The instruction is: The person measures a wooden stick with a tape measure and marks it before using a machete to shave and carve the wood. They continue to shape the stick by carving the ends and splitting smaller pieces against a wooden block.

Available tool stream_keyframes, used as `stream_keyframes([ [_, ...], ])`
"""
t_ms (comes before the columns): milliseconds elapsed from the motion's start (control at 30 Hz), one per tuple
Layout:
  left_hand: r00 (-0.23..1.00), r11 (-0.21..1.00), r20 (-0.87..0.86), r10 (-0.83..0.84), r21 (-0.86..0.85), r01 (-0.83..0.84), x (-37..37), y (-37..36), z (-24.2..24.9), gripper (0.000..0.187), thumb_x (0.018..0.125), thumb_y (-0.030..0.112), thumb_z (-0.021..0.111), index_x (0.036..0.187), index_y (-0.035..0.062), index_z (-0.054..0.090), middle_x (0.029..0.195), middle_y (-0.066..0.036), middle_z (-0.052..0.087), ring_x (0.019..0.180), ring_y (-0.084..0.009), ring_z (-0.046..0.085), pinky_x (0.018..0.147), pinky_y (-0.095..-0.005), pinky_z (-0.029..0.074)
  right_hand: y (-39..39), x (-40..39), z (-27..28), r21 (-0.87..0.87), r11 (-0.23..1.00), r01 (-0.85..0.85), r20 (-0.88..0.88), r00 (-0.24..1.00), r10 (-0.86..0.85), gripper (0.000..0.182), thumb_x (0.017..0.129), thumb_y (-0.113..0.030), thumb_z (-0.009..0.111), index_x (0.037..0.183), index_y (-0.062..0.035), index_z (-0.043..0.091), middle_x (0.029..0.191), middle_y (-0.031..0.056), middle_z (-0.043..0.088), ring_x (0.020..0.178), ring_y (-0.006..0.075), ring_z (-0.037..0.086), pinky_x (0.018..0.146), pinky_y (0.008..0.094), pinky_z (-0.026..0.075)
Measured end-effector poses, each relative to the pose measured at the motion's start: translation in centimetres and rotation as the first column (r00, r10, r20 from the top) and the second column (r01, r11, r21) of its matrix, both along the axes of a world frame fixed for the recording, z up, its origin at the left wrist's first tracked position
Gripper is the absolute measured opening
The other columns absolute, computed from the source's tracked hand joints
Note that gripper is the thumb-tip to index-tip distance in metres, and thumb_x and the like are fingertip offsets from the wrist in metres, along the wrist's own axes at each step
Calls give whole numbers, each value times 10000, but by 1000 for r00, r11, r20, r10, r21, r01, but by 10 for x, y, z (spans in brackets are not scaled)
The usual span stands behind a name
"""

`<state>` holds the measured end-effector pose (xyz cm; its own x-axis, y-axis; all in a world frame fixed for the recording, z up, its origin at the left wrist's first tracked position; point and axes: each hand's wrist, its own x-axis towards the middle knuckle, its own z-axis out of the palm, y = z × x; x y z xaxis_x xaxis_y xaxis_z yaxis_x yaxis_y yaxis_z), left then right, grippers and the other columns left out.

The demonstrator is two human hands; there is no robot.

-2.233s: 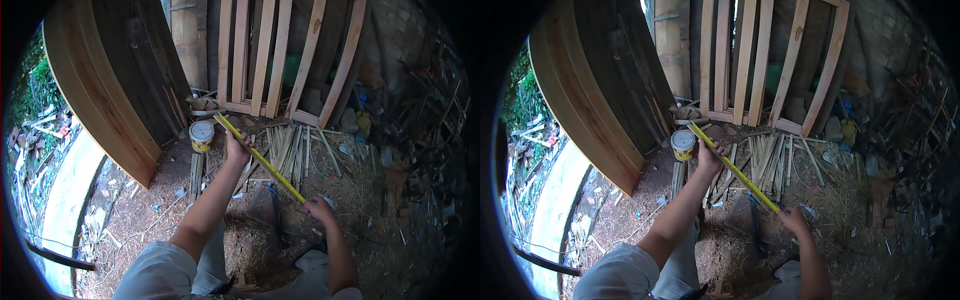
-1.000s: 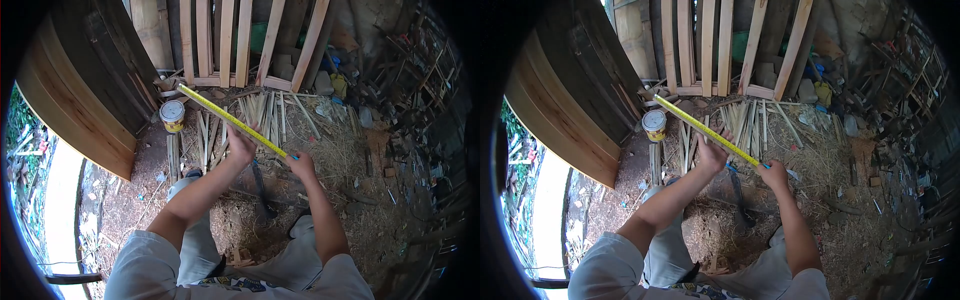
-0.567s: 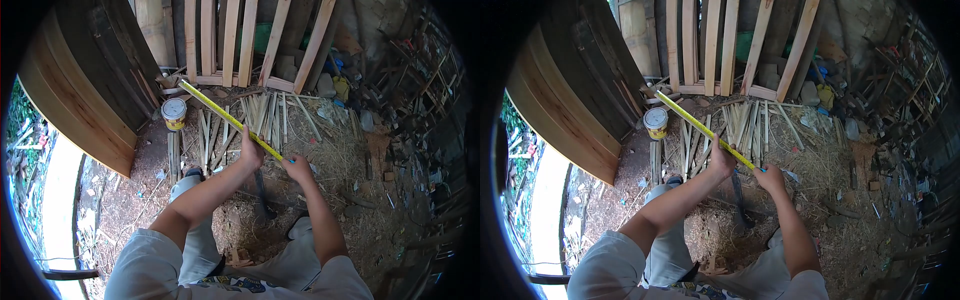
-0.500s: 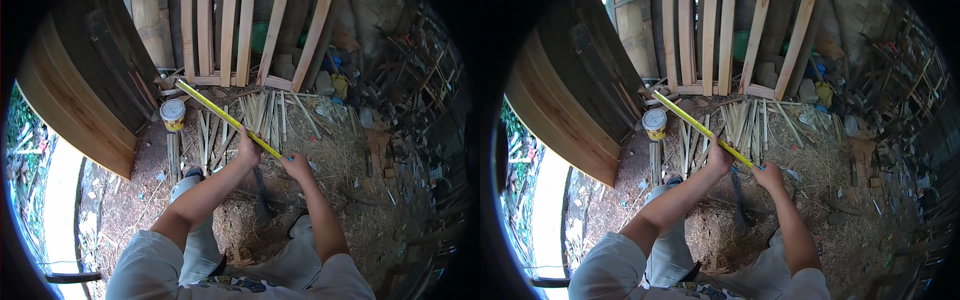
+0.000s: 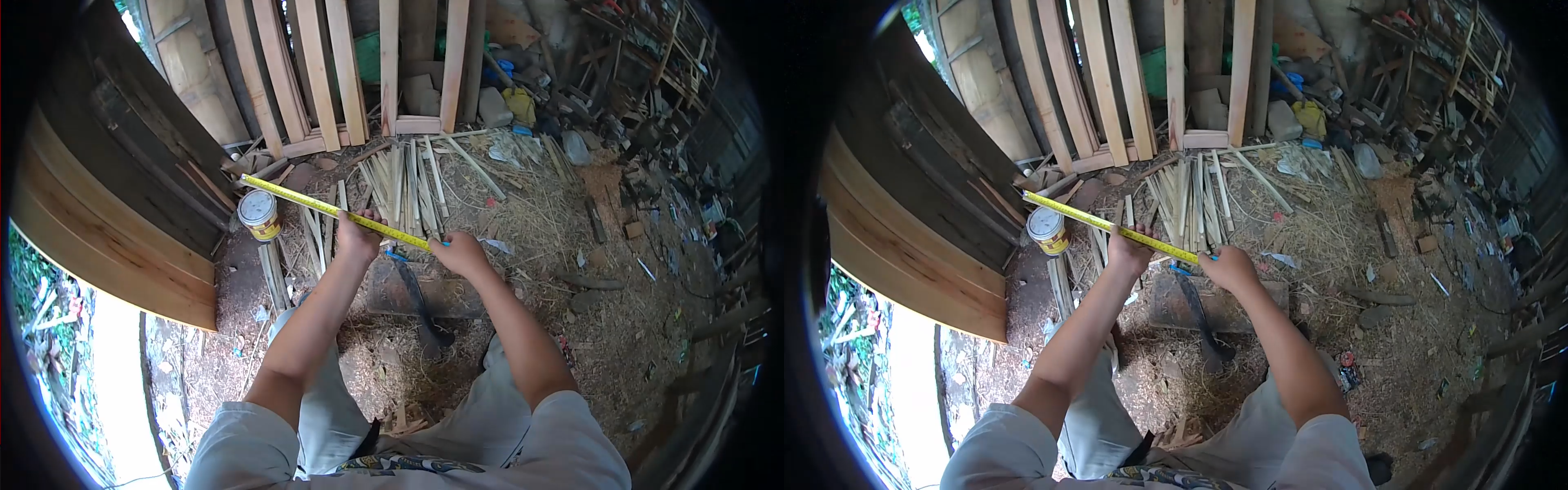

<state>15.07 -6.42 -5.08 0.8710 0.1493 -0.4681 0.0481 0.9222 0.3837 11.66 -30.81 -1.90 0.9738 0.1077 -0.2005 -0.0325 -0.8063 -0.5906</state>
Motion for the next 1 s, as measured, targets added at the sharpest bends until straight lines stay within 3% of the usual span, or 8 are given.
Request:
stream_keyframes([
  [300, 999, 994, -38, 28, 103, -24, -2, -19, 1, 452, 1129, 520, 274, 997, 105, 395, 889, -106, 547, 851, -303, 557, 956, -517, 508, -2, -2, -3, 86, 996, -14, -104, 994, 23, 635, 968, -611, 566, 943, -16, 785, 922, 228, 754, 914, 388, 738, 851, 470, 563],
  [367, 1000, 990, -12, 6, 143, -4, -1, -21, -6, 376, 1144, 440, 271, 1005, 110, 385, 905, -119, 544, 876, -313, 566, 971, -518, 512, -2, 1, -15, 119, 993, -7, -58, 998, 14, 691, 984, -652, 505, 890, -26, 781, 874, 216, 749, 872, 388, 736, 829, 479, 556],
  [467, 1000, 994, -7, 23, 111, -22, -1, -22, -3, 356, 1144, 427, 289, 1019, 107, 382, 922, -124, 543, 891, -319, 569, 979, -523, 510, -6, 3, -9, 159, 987, -5, -115, 993, 23, 764, 992, -692, 439, 886, -15, 777, 861, 214, 743, 846, 391, 728, 817, 489, 546],
  [500, 999, 995, -14, 30, 101, -28, 0, -21, -3, 345, 1144, 418, 300, 1028, 103, 379, 937, -129, 543, 903, -325, 571, 980, -523, 510, -6, 4, -14, 189, 982, -3, -118, 993, 26, 842, 1009, -720, 347, 880, -3, 771, 869, 234, 735, 863, 401, 719, 836, 495, 533],
  [633, 999, 994, -32, 29, 107, -25, -1, -21, -1, 349, 1143, 424, 301, 1037, 102, 384, 958, -135, 565, 917, -334, 579, 984, -525, 509, -7, 11, -33, 196, 980, 39, -96, 995, -20, 918, 1032, -715, 262, 926, 41, 771, 901, 282, 727, 967, 452, 703, 921, 513, 507],
  [867, 1000, 997, 5, 13, 72, -14, -1, -16, 6, 366, 1141, 434, 281, 1031, 104, 391, 953, -133, 588, 912, -342, 593, 940, -527, 522, -9, 14, -26, 261, 965, 32, -166, 986, 12, 928, 1037, -709, 265, 931, 71, 757, 887, 305, 717, 968, 465, 701, 924, 506, 506],
  [1000, 1000, 997, 15, 7, 83, -8, -1, -13, 6, 368, 1139, 437, 278, 1028, 104, 391, 971, -140, 599, 915, -348, 601, 948, -531, 524, -7, 14, -29, 255, 966, 33, -159, 987, 8, 919, 1035, -714, 274, 892, 51, 761, 854, 276, 721, 936, 444, 707, 904, 491, 512],
])
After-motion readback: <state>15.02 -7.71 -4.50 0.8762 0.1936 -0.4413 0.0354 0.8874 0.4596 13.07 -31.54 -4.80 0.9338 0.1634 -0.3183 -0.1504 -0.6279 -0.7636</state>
